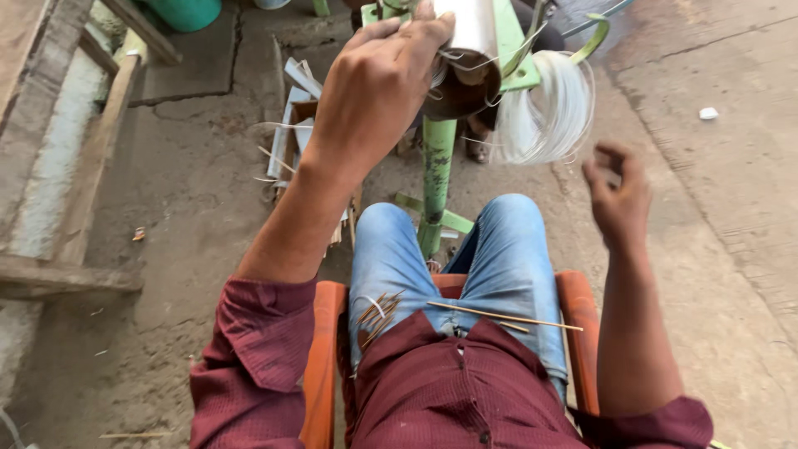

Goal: The person winds white string from a spool onto a metal cylinder attached to a green machine. They use a wooden stick to guide the string and occasionally adjust the coil with their hands. The person sits on an orange chair in a workshop setting.

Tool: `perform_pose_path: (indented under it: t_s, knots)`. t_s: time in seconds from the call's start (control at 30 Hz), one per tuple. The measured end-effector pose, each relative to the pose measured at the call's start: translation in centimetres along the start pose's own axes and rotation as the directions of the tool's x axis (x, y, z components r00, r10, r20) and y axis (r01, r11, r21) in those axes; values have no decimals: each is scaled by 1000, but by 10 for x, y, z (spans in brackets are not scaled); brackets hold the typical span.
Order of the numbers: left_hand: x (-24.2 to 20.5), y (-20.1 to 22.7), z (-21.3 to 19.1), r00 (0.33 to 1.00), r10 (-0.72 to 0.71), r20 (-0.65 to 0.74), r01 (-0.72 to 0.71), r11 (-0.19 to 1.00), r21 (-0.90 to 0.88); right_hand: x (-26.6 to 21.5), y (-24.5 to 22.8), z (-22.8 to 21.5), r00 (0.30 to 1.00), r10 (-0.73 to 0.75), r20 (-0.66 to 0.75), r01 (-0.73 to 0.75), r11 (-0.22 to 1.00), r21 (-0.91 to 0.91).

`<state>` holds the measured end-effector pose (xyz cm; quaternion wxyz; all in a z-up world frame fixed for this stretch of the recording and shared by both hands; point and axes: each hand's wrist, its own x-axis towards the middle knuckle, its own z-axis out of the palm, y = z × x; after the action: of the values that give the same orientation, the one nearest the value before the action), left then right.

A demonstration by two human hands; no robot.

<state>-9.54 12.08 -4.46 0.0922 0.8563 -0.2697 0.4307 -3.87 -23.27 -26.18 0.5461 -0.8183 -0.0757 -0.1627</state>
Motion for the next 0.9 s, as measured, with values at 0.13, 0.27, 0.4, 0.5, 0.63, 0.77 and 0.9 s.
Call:
perform_pose_path:
  t_s: [0.13,0.27,0.4,0.5,0.63,0.77,0.9]
  knots:
    - [2,1,-4,999,34,-6,-34,999,0,-53,36,18,999,48,25,-42,976,-211]
    - [-8,2,-2,1000,27,0,-27,998,49,-71,30,23,996,-88,33,93,975,-203]
    - [-17,2,11,1000,-10,9,9,995,104,-34,-15,7,964,-240,-110,214,955,-206]
    - [-26,8,17,1000,-17,5,16,982,188,22,-56,6,922,-370,-111,356,926,-128]
    - [-61,44,22,952,-18,-307,60,990,129,95,-83,30,919,-376,117,314,880,357]
    - [-117,87,20,958,-58,-282,19,990,-138,125,-78,45,896,-397,201,367,915,171]
    - [-165,117,8,964,-257,-61,220,910,-352,119,-65,40,867,-455,202,411,883,226]
